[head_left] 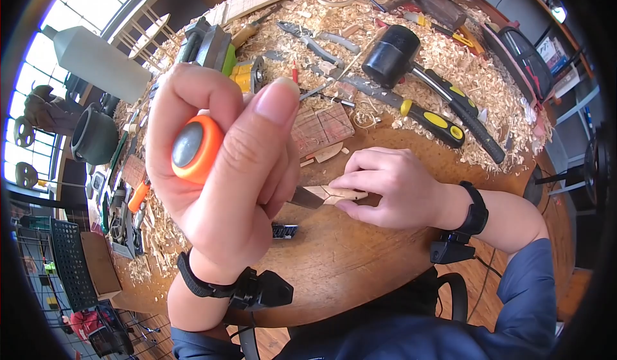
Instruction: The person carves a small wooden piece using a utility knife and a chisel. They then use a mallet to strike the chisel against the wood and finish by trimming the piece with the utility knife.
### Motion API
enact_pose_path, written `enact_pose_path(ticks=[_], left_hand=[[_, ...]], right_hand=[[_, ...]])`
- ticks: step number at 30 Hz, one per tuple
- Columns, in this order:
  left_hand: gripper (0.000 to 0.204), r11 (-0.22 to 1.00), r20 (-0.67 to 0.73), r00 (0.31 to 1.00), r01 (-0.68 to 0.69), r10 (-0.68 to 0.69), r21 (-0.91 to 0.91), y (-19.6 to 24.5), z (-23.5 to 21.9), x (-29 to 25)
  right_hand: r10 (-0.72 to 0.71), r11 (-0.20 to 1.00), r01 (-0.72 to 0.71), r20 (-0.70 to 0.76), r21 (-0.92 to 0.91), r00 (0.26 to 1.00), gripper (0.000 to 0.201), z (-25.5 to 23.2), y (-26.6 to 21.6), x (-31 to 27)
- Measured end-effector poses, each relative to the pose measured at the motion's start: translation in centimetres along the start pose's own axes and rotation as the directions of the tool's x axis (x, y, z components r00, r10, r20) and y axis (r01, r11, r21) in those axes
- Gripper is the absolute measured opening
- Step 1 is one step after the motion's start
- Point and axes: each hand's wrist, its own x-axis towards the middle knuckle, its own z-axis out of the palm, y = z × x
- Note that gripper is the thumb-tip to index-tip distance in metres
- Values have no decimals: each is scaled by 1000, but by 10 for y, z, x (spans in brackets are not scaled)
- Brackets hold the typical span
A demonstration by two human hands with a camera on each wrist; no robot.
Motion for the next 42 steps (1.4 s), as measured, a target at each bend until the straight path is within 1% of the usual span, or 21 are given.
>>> enact_pose_path(ticks=[8, 10, 14, 16, 19, 21, 23, 25, 27, 29, 31, 32, 33, 34, 35, 37, 38, 39, 41, 42], left_hand=[[18, 1000, -12, 1000, 1, -1, 11, -1, 4, -4], [19, 997, -22, 998, -54, 56, 48, -2, 6, -7], [20, 998, -35, 998, -51, 52, 40, -4, 6, -5], [19, 998, -72, 996, -59, 59, 11, -9, 4, -5], [19, 997, -103, 991, -81, 79, -13, -11, 5, -7], [19, 996, -98, 991, -92, 92, -3, -11, 6, -8], [19, 994, -91, 990, -109, 109, 3, -10, 8, -9], [27, 991, -133, 989, -75, 60, -113, -9, 8, -10], [27, 985, -110, 993, -66, 48, -157, -12, 5, -11], [20, 994, -153, 986, -74, 61, -81, -12, 9, -10], [21, 991, -178, 981, -98, 81, -87, -13, 8, -9], [21, 992, -169, 982, -95, 79, -88, -14, 7, -9], [21, 992, -157, 985, -91, 76, -90, -15, 6, -10], [21, 993, -157, 985, -82, 68, -86, -15, 5, -11], [21, 991, -160, 984, -91, 75, -93, -15, 4, -12], [21, 990, -145, 987, -88, 71, -114, -16, 5, -12], [21, 990, -155, 986, -80, 61, -117, -16, 5, -12], [21, 989, -152, 986, -86, 67, -121, -17, 5, -13], [22, 990, -162, 984, -91, 73, -107, -18, 5, -13], [22, 989, -161, 984, -98, 80, -111, -20, 4, -13]], right_hand=[[-44, 999, 44, -27, -9, 999, 20, 1, 2, 0], [-54, 998, 53, -25, -15, 998, 21, 1, 2, 0], [-65, 998, 65, -30, -18, 997, 21, 2, 3, 0], [-59, 998, 59, -31, -14, 998, 21, 2, 3, 0], [-56, 998, 56, 1, -19, 998, 21, -1, 3, 1], [-47, 999, 47, 10, 19, 999, 28, -1, 5, 2], [-73, 997, 73, 33, -10, 997, 29, -9, 3, 6], [-94, 995, 96, 56, -39, 994, 30, -28, -1, 9], [10, 985, -19, -51, -169, 999, 29, -68, -11, 6], [162, 901, -212, -160, -379, 974, 32, -109, -5, -13], [207, 778, -333, -284, -532, 936, 38, -132, 12, -44], [193, 773, -319, -277, -547, 941, 38, -138, 16, -58], [309, 751, -395, -247, -529, 918, 41, -141, 18, -74], [424, 719, -472, -216, -511, 880, 44, -143, 19, -82], [419, 715, -467, -217, -520, 882, 44, -143, 21, -83], [510, 738, -529, -167, -419, 844, 47, -146, 23, -83], [538, 741, -566, -186, -362, 822, 44, -146, 18, -77], [535, 738, -566, -192, -366, 823, 44, -148, 17, -73], [588, 721, -595, -141, -357, 797, 37, -153, 19, -64], [577, 766, -581, -106, -277, 810, 30, -157, 37, -67]])
